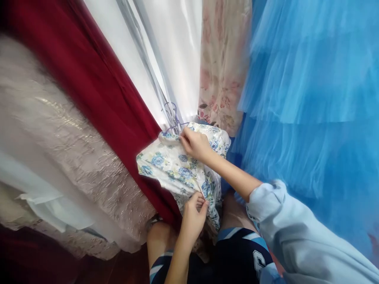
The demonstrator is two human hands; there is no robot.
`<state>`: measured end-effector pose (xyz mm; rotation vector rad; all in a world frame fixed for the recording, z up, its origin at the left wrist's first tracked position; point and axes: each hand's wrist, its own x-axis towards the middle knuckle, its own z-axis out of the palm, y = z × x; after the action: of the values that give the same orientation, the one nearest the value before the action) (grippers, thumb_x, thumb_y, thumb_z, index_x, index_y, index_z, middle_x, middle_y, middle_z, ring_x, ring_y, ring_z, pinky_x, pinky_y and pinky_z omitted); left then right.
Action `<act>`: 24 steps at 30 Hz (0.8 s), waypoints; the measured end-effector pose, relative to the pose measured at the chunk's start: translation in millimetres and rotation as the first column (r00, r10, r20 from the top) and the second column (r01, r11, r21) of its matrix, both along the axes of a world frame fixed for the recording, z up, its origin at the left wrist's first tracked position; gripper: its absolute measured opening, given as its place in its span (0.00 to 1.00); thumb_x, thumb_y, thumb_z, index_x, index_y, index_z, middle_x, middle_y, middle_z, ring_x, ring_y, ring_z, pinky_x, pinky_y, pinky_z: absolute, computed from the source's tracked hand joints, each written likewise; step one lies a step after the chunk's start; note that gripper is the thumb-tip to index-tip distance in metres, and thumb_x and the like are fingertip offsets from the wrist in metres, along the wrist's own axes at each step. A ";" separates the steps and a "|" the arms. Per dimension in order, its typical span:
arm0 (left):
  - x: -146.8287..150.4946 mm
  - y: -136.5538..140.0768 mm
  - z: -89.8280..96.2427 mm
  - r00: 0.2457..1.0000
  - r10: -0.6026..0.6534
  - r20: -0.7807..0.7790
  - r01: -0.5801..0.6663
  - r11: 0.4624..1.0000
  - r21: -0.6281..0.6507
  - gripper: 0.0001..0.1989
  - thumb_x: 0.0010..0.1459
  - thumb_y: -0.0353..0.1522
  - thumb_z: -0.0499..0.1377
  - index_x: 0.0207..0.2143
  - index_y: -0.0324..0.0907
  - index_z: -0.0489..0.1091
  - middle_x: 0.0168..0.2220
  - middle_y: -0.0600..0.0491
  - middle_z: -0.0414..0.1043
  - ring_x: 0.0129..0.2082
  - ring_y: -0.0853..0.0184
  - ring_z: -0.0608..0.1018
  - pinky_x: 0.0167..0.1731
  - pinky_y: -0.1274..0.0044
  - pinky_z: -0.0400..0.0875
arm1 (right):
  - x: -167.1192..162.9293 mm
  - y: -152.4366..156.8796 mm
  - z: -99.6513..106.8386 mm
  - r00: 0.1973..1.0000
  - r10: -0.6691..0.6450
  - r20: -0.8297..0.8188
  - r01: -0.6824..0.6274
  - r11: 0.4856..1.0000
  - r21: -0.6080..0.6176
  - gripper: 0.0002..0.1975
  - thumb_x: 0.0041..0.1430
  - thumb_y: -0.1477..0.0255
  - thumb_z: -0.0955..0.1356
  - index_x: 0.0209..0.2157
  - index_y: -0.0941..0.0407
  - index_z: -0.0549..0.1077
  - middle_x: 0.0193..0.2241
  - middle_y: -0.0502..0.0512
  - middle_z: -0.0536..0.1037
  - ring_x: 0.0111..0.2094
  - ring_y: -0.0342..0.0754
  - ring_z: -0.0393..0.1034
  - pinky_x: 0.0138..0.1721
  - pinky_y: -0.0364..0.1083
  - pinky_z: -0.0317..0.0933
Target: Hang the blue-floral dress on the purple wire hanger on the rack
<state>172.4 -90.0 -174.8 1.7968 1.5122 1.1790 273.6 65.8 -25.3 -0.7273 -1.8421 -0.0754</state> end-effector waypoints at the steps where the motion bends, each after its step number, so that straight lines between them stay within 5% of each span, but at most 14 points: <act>1: -4.4 3.4 5.7 0.997 0.021 0.075 -0.022 1.000 0.022 0.03 0.63 0.30 0.55 0.40 0.43 0.66 0.33 0.51 0.72 0.35 0.64 0.76 0.38 0.74 0.69 | -0.2 -5.4 -5.1 0.999 0.021 -0.028 -0.021 1.000 -0.001 0.04 0.66 0.71 0.63 0.36 0.55 0.68 0.26 0.50 0.74 0.25 0.45 0.67 0.29 0.42 0.54; 3: -12.8 12.4 30.8 0.974 0.047 0.220 -0.073 0.991 0.111 0.13 0.65 0.33 0.55 0.51 0.43 0.63 0.34 0.51 0.73 0.35 0.66 0.77 0.40 0.74 0.71 | 0.7 -13.3 -13.1 0.995 0.056 -0.078 -0.054 0.998 0.021 0.04 0.66 0.72 0.63 0.36 0.55 0.68 0.25 0.49 0.73 0.25 0.44 0.67 0.29 0.42 0.56; 6: -24.8 35.6 94.3 0.965 -0.027 0.261 -0.053 0.954 0.295 0.22 0.69 0.35 0.51 0.63 0.47 0.54 0.33 0.54 0.72 0.30 0.69 0.75 0.36 0.76 0.72 | 4.3 -16.5 -15.7 0.990 0.096 -0.099 -0.084 0.990 0.114 0.05 0.66 0.72 0.63 0.35 0.55 0.68 0.26 0.50 0.72 0.26 0.44 0.67 0.30 0.43 0.57; 8: -34.3 57.5 137.0 0.991 -0.015 0.132 -0.040 0.913 0.405 0.20 0.70 0.36 0.49 0.63 0.47 0.56 0.32 0.55 0.72 0.26 0.71 0.73 0.32 0.78 0.70 | 7.5 -14.1 -13.3 0.992 0.100 -0.080 -0.085 0.981 0.175 0.05 0.67 0.73 0.63 0.35 0.55 0.68 0.27 0.51 0.73 0.27 0.45 0.67 0.30 0.43 0.57; 11: -47.1 87.9 176.5 0.977 0.028 -0.210 0.073 0.887 0.456 0.11 0.69 0.34 0.52 0.46 0.43 0.71 0.27 0.55 0.72 0.25 0.70 0.73 0.30 0.78 0.67 | 12.6 -7.3 -11.9 0.997 0.080 -0.023 -0.072 0.971 0.229 0.07 0.67 0.73 0.62 0.33 0.55 0.68 0.27 0.52 0.72 0.28 0.46 0.66 0.31 0.44 0.57; 13: -49.2 99.1 185.0 0.948 0.053 -0.315 0.113 0.868 0.484 0.09 0.67 0.32 0.54 0.36 0.41 0.73 0.24 0.56 0.72 0.25 0.70 0.74 0.30 0.78 0.66 | 13.6 -2.5 -15.7 0.998 0.063 -0.004 -0.060 0.963 0.264 0.08 0.67 0.73 0.62 0.32 0.55 0.68 0.25 0.52 0.71 0.28 0.46 0.66 0.31 0.45 0.56; 17: -37.9 104.3 183.5 0.954 0.167 -0.250 0.011 0.811 0.585 0.09 0.65 0.31 0.55 0.32 0.40 0.71 0.24 0.56 0.75 0.25 0.69 0.78 0.31 0.78 0.69 | 2.0 2.5 -32.2 0.994 0.027 -0.107 0.004 0.959 0.283 0.08 0.66 0.73 0.63 0.31 0.55 0.68 0.23 0.51 0.70 0.26 0.45 0.64 0.29 0.44 0.55; 21: -44.8 110.7 187.0 0.972 0.224 -0.064 -0.145 0.795 0.588 0.08 0.65 0.32 0.55 0.33 0.40 0.71 0.24 0.55 0.75 0.25 0.70 0.78 0.29 0.79 0.71 | -15.6 -2.3 -56.2 0.983 -0.040 -0.181 0.071 0.983 0.170 0.09 0.66 0.72 0.63 0.30 0.55 0.67 0.23 0.51 0.70 0.25 0.45 0.65 0.29 0.44 0.55; 24: -88.1 122.9 192.9 0.943 0.294 0.156 -0.329 0.748 0.577 0.11 0.65 0.34 0.54 0.32 0.39 0.70 0.25 0.54 0.74 0.25 0.71 0.78 0.27 0.81 0.71 | -14.3 -10.2 -81.1 0.998 -0.025 -0.065 0.031 0.994 0.104 0.09 0.66 0.72 0.63 0.29 0.55 0.67 0.23 0.51 0.72 0.26 0.45 0.66 0.30 0.44 0.56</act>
<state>84.3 32.8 18.1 1.8955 1.5579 2.0479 259.3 55.6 -106.4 -0.6747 -1.7534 -0.1642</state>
